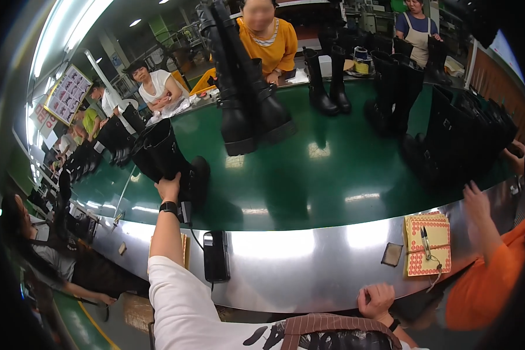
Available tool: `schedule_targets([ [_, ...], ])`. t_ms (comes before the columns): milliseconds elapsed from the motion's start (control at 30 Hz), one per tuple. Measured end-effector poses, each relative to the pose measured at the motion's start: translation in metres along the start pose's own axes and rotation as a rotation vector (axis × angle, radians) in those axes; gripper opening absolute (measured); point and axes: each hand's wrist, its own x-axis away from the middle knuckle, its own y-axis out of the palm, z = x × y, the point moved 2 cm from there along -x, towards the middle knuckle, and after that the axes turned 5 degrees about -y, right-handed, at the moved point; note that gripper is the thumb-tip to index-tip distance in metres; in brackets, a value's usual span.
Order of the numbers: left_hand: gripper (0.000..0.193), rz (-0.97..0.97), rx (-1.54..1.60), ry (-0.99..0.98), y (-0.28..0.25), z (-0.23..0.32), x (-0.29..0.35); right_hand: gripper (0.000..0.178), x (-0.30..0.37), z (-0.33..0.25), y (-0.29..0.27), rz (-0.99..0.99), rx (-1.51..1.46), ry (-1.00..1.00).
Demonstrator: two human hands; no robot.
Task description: Inspecting black leather boots for quality control on a factory production line.
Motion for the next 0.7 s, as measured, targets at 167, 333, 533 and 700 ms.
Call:
schedule_targets([
  [167, 0.052, -0.279, -0.282, -0.131, -0.030, 0.004, 0.019, 0.014, -0.003, 0.000, -0.002, 0.004, -0.014, 0.000],
  [333, 0.048, -0.585, -0.528, 0.036, -0.067, 0.053, 0.079, 0.014, -0.003, 0.000, -0.004, 0.019, -0.024, 0.006],
  [533, 0.038, -0.949, -0.020, 0.504, -0.073, 0.173, 0.199, 0.015, -0.003, 0.001, -0.006, 0.027, -0.034, -0.015],
  [700, 0.055, -0.721, 0.050, 0.886, -0.045, 0.272, 0.293, 0.015, -0.003, 0.002, -0.007, 0.024, -0.028, -0.016],
])
